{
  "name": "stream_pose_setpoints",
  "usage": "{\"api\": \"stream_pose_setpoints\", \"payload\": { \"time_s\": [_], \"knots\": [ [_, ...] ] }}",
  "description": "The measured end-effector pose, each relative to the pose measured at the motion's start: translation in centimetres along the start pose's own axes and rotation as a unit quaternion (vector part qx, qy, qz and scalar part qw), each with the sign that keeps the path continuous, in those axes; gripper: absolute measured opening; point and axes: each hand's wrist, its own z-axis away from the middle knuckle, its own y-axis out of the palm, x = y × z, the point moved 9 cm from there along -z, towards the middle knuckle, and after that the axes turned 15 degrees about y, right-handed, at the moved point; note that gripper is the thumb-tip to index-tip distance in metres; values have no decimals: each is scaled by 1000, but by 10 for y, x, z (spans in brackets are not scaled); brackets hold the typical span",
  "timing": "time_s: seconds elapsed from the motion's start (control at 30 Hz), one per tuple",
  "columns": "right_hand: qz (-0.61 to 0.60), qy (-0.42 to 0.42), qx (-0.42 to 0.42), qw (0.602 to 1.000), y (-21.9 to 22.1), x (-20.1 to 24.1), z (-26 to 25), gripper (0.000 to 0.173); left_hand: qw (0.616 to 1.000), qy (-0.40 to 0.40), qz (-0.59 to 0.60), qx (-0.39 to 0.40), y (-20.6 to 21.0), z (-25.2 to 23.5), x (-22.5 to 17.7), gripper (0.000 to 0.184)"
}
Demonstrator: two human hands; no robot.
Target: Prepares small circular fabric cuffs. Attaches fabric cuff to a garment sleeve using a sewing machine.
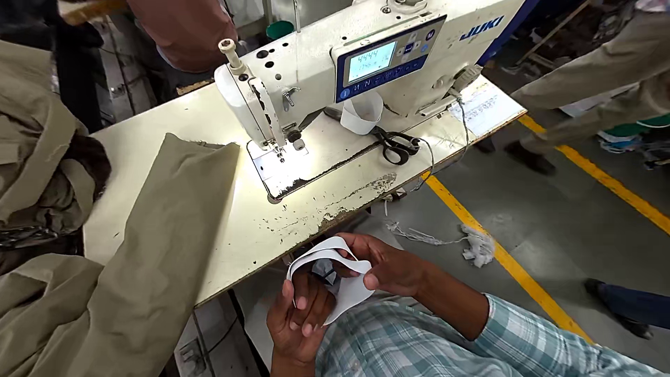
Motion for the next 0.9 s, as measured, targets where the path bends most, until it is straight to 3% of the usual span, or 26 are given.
{"api": "stream_pose_setpoints", "payload": {
  "time_s": [0.13, 0.23, 0.4, 0.53, 0.6, 0.7, 0.73, 0.77, 0.9],
  "knots": [
    [94, 8, -74, 993, 2, 8, 3, 41, 1000, -20, -11, -4, -4, 4, 10, 23],
    [109, 10, -132, 985, -5, 6, 5, 29, 998, -29, -51, -9, -6, 10, 17, 19],
    [127, 23, -199, 971, -19, 4, 8, 28, 991, 6, -128, -21, -11, 2, 8, 17],
    [130, 46, -235, 962, -19, 2, 13, 21, 953, 42, -274, -121, -20, 6, 4, 27],
    [154, 48, -203, 966, -19, 5, 11, 31, 929, 82, -313, -180, -25, 3, -6, 26],
    [211, 53, -162, 963, -12, 3, 9, 70, 893, 126, -358, -244, -31, 3, -19, 22],
    [230, 59, -176, 955, -11, 2, 9, 75, 888, 133, -363, -250, -31, 3, -20, 21],
    [245, 62, -198, 947, -12, 1, 9, 72, 887, 137, -361, -252, -32, 2, -20, 21],
    [207, 46, -251, 944, -19, -1, 8, 36, 920, 132, -301, -213, -28, -2, -16, 25]
  ]
}}
